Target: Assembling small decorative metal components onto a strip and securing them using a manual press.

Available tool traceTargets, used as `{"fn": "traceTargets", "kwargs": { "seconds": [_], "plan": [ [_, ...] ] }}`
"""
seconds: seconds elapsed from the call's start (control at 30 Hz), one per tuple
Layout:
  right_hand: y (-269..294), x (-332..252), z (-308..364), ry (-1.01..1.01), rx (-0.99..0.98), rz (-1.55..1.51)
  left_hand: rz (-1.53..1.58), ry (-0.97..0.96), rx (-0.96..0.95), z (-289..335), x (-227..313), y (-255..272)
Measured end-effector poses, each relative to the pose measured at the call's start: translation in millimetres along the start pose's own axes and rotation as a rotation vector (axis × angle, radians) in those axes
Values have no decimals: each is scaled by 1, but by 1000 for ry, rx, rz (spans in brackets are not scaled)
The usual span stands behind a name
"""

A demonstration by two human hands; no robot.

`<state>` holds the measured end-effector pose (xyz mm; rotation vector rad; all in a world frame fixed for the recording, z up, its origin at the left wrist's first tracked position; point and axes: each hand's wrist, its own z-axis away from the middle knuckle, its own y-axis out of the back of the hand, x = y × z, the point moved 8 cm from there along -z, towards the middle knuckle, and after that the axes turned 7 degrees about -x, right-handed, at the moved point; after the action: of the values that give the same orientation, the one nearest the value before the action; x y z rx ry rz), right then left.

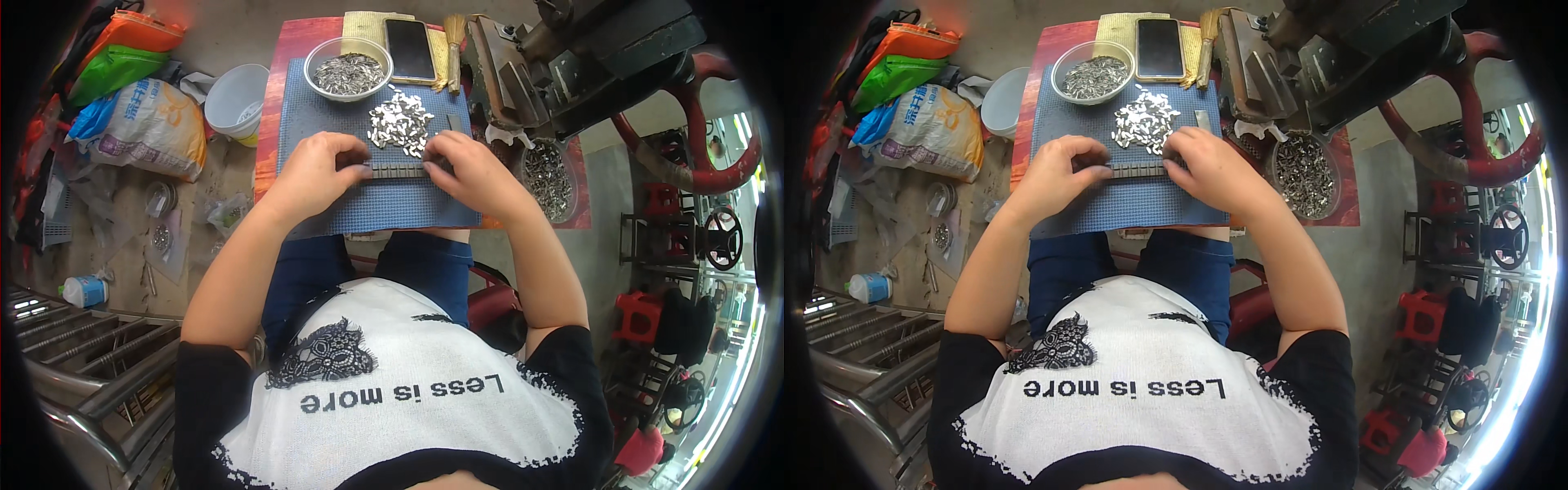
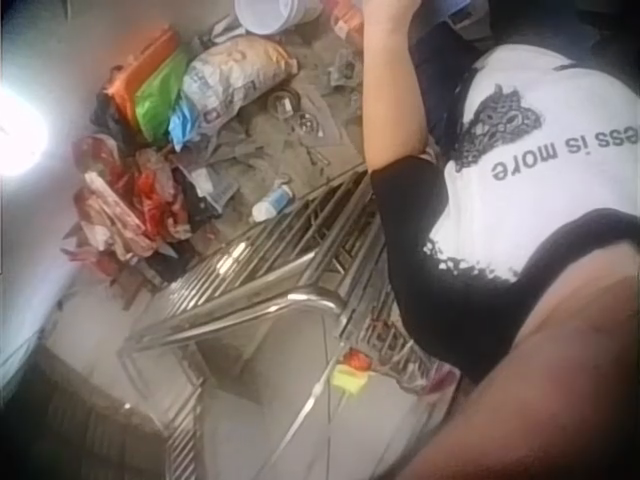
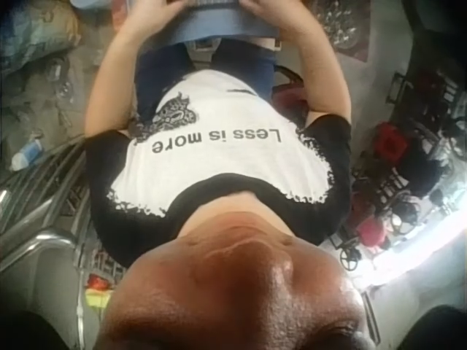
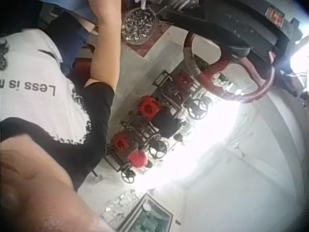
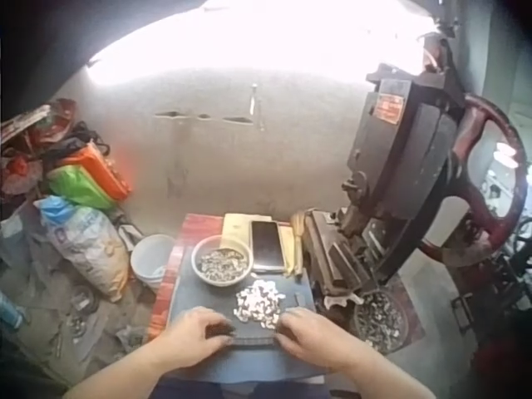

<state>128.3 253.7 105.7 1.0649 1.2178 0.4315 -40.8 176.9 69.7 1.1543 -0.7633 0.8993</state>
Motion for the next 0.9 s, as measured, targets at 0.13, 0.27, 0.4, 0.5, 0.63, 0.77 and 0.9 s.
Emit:
{"fn": "traceTargets", "kwargs": {
  "seconds": [0.13,0.27,0.4,0.5,0.63,0.77,0.9],
  "plan": [
    [-7,-14,1,98,-30,147,-275,-251,148,5,18,-3],
    [-12,-24,6,124,4,219,-338,-326,74,2,18,-4],
    [-12,-24,8,115,50,199,-285,-318,97,-13,30,-6],
    [-7,-21,12,138,96,110,-355,-443,193,-31,48,-10],
    [-1,-2,10,-10,172,1,-460,-394,166,-45,46,-19],
    [1,4,-2,-21,267,83,-508,-458,202,-41,48,-24],
    [-3,-2,-14,92,172,143,-295,-352,178,-32,34,-5]
  ]
}}
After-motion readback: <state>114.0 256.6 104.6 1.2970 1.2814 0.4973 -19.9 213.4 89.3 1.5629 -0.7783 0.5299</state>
